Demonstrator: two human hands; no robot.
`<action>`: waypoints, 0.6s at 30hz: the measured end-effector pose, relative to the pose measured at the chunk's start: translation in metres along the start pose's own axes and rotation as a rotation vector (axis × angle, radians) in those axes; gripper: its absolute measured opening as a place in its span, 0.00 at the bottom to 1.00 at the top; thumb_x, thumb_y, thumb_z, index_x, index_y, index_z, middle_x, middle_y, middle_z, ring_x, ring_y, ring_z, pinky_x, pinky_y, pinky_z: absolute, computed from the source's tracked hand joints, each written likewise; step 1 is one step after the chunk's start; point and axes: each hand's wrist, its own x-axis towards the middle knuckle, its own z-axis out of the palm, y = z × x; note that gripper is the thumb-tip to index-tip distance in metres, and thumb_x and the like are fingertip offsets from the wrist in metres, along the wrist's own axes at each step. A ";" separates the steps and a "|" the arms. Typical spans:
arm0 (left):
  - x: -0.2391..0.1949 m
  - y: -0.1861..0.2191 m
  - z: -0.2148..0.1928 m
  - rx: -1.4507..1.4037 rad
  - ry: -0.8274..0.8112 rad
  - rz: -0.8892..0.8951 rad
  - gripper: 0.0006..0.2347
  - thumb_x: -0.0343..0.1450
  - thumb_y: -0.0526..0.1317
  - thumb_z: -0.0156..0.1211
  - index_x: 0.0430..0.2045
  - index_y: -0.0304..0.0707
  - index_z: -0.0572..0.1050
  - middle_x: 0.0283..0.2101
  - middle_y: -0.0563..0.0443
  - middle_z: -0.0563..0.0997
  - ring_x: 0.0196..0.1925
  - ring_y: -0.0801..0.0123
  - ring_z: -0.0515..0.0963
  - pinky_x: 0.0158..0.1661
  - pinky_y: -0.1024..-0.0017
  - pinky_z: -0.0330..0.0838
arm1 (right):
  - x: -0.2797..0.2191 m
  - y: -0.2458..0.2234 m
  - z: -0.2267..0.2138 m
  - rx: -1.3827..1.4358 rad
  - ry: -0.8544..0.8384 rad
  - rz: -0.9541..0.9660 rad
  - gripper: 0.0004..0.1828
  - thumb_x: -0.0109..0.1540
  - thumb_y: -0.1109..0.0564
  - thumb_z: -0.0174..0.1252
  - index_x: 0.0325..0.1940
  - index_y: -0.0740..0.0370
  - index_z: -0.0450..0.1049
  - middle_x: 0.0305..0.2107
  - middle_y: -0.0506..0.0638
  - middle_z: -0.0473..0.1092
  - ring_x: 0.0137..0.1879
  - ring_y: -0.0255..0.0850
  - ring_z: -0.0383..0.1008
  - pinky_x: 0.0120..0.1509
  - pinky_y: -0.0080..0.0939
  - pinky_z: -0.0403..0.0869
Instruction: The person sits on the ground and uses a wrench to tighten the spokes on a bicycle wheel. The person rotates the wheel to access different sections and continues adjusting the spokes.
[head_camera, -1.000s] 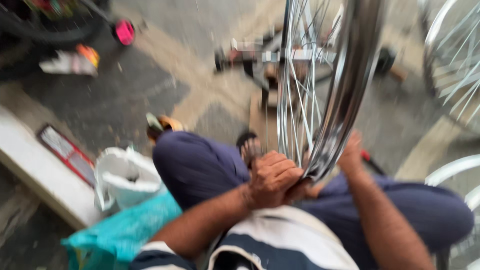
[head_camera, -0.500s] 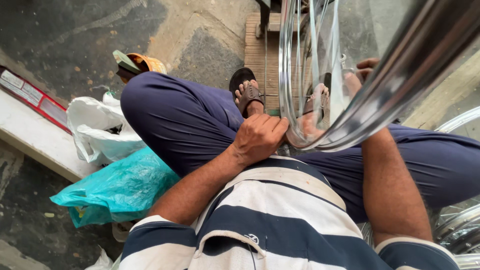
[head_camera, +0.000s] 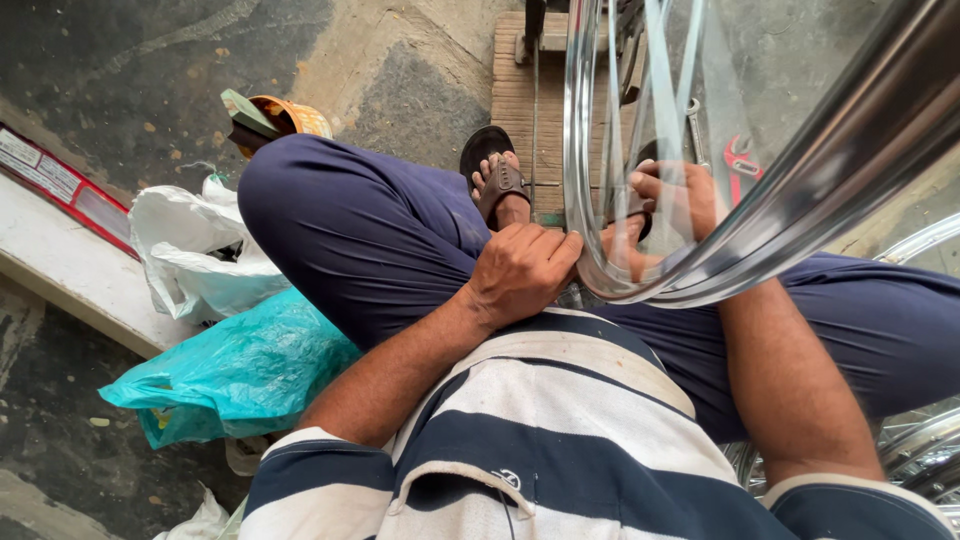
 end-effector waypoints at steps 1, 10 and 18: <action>-0.001 -0.001 0.001 -0.002 0.005 0.003 0.08 0.69 0.36 0.61 0.37 0.31 0.77 0.26 0.50 0.75 0.30 0.64 0.78 0.32 0.67 0.72 | 0.001 0.003 0.000 0.001 -0.019 0.010 0.11 0.68 0.56 0.62 0.46 0.68 0.76 0.34 0.50 0.73 0.38 0.36 0.74 0.44 0.37 0.73; 0.007 0.000 -0.016 -0.130 0.070 0.078 0.08 0.70 0.37 0.65 0.36 0.30 0.77 0.26 0.50 0.76 0.29 0.64 0.78 0.31 0.65 0.71 | 0.007 0.004 0.010 -0.166 0.001 0.072 0.13 0.66 0.51 0.61 0.45 0.64 0.77 0.32 0.48 0.75 0.39 0.34 0.74 0.46 0.32 0.72; 0.014 0.007 -0.039 -0.253 0.150 0.153 0.09 0.70 0.39 0.71 0.35 0.34 0.77 0.31 0.49 0.81 0.33 0.64 0.81 0.36 0.65 0.75 | 0.006 0.008 0.002 0.016 -0.013 0.000 0.14 0.69 0.51 0.58 0.47 0.66 0.76 0.32 0.49 0.73 0.37 0.37 0.73 0.40 0.36 0.71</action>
